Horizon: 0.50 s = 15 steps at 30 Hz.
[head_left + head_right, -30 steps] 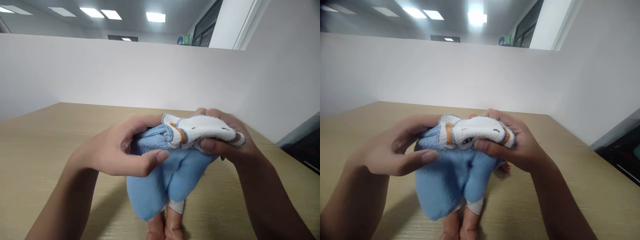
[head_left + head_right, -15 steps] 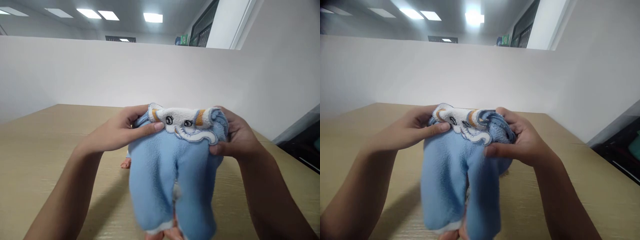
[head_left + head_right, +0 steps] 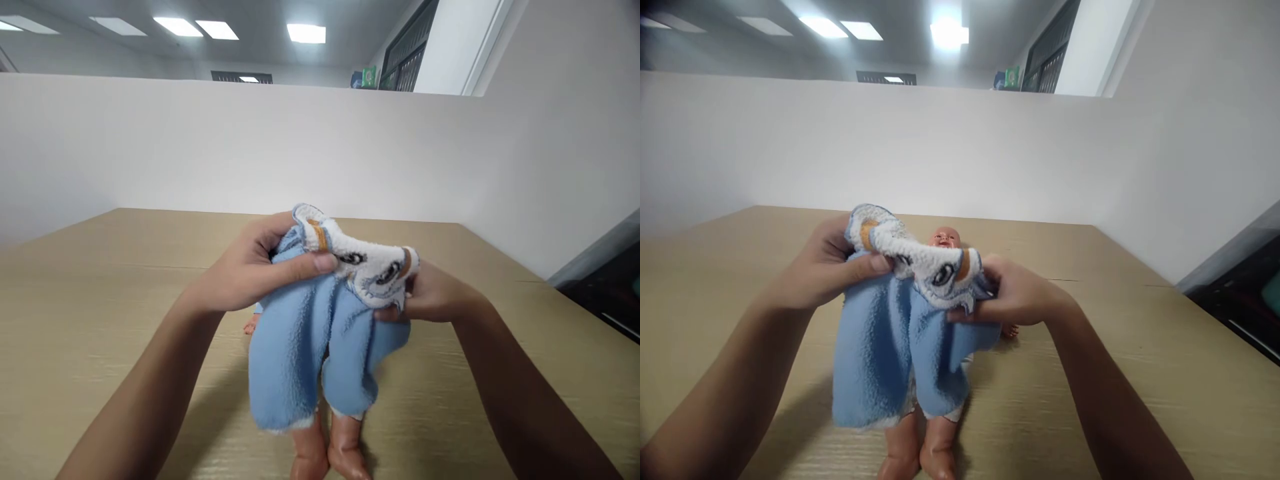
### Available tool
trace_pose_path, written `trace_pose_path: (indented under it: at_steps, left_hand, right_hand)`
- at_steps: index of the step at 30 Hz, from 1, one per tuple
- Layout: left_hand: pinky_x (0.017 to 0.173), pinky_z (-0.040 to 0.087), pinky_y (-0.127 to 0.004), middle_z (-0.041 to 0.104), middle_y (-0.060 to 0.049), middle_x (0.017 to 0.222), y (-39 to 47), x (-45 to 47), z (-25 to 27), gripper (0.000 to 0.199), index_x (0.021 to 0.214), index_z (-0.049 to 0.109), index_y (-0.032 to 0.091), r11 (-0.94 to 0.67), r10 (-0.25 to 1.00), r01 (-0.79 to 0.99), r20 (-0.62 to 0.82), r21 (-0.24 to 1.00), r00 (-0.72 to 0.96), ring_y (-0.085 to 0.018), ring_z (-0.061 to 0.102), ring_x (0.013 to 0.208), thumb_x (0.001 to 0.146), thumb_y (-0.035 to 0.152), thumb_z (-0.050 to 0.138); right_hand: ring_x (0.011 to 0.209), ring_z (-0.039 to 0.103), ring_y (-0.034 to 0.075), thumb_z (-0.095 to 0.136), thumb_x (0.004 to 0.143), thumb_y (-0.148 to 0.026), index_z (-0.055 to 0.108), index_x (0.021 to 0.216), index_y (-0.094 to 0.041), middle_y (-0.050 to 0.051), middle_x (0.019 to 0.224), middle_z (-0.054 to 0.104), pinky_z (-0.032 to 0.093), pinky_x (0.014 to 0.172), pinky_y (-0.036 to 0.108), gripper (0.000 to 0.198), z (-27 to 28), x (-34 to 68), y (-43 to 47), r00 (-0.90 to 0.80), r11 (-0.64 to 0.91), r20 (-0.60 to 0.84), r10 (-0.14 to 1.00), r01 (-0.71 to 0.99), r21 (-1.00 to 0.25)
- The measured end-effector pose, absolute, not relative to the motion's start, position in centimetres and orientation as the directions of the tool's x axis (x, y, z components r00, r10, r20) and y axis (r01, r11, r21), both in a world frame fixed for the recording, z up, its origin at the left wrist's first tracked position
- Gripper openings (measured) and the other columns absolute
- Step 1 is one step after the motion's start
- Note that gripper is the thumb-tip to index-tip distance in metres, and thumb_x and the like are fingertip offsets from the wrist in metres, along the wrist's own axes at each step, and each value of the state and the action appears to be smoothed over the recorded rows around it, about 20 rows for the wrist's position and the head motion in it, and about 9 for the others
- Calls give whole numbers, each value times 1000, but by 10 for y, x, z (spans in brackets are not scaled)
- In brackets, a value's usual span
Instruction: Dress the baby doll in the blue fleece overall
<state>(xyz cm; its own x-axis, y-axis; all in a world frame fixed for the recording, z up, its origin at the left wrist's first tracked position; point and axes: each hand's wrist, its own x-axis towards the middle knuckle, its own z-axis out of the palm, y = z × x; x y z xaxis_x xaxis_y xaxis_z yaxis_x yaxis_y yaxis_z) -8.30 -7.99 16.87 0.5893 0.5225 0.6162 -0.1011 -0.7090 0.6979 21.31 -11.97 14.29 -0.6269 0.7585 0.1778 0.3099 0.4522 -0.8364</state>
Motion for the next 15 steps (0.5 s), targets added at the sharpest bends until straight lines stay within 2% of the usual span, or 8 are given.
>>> trace_pose_path:
  at_steps: [3, 4, 6, 11, 14, 15]
  left_hand:
    - [63, 49, -25, 70, 0, 84, -72, -93, 166, 19, 95, 80, 23, -697, 582, -77, 626, 712, 520, -15, 63, 72, 94, 42, 83]
    - [61, 47, -25, 69, 0, 83, -69, -95, 164, 17, 95, 80, 24, -695, 592, -87, 636, 714, 496, -14, 61, 71, 94, 41, 83]
    - [60, 44, -25, 67, 1, 82, -65, -98, 162, 14, 95, 81, 25, -695, 605, -108, 658, 711, 448, -14, 59, 71, 95, 39, 83]
    - [65, 48, -26, 67, -1, 84, -66, -89, 162, 27, 92, 80, 24, -680, 655, -101, 663, 726, 362, -16, 61, 75, 92, 50, 85]
    - [66, 50, -26, 68, 0, 84, -73, -78, 164, 30, 92, 79, 23, -670, 653, -129, 662, 731, 367, -15, 61, 73, 91, 52, 84]
    - [65, 50, -25, 68, 0, 84, -76, -75, 165, 30, 92, 78, 22, -664, 649, -132, 655, 736, 386, -14, 61, 72, 91, 52, 84]
  right_hand:
    - [59, 49, 14, 81, 90, -59, 66, 68, -21, -2, 66, 55, 41, 53, 27, 46, 141, 243, -120, -541, 461, 285, 791, 220, -860]
    - [57, 46, 14, 78, 92, -62, 62, 65, -22, -3, 63, 50, 38, 52, 28, 51, 142, 251, -122, -501, 455, 310, 808, 196, -869]
    - [60, 48, 16, 72, 96, -63, 62, 66, -22, -2, 65, 51, 41, 57, 29, 52, 145, 258, -127, -442, 444, 340, 830, 154, -883]
    - [77, 64, 20, 53, 109, -60, 74, 86, -19, 4, 83, 69, 52, 75, 33, 52, 154, 238, -138, -466, 412, 320, 825, 107, -905]
    - [102, 71, 23, 67, 103, -57, 77, 116, -19, 6, 112, 77, 56, 89, 32, 41, 153, 216, -137, -581, 429, 251, 774, 190, -883]
    - [110, 71, 25, 74, 99, -55, 76, 125, -20, 7, 120, 77, 57, 95, 32, 44, 152, 209, -135, -649, 429, 205, 732, 206, -880]
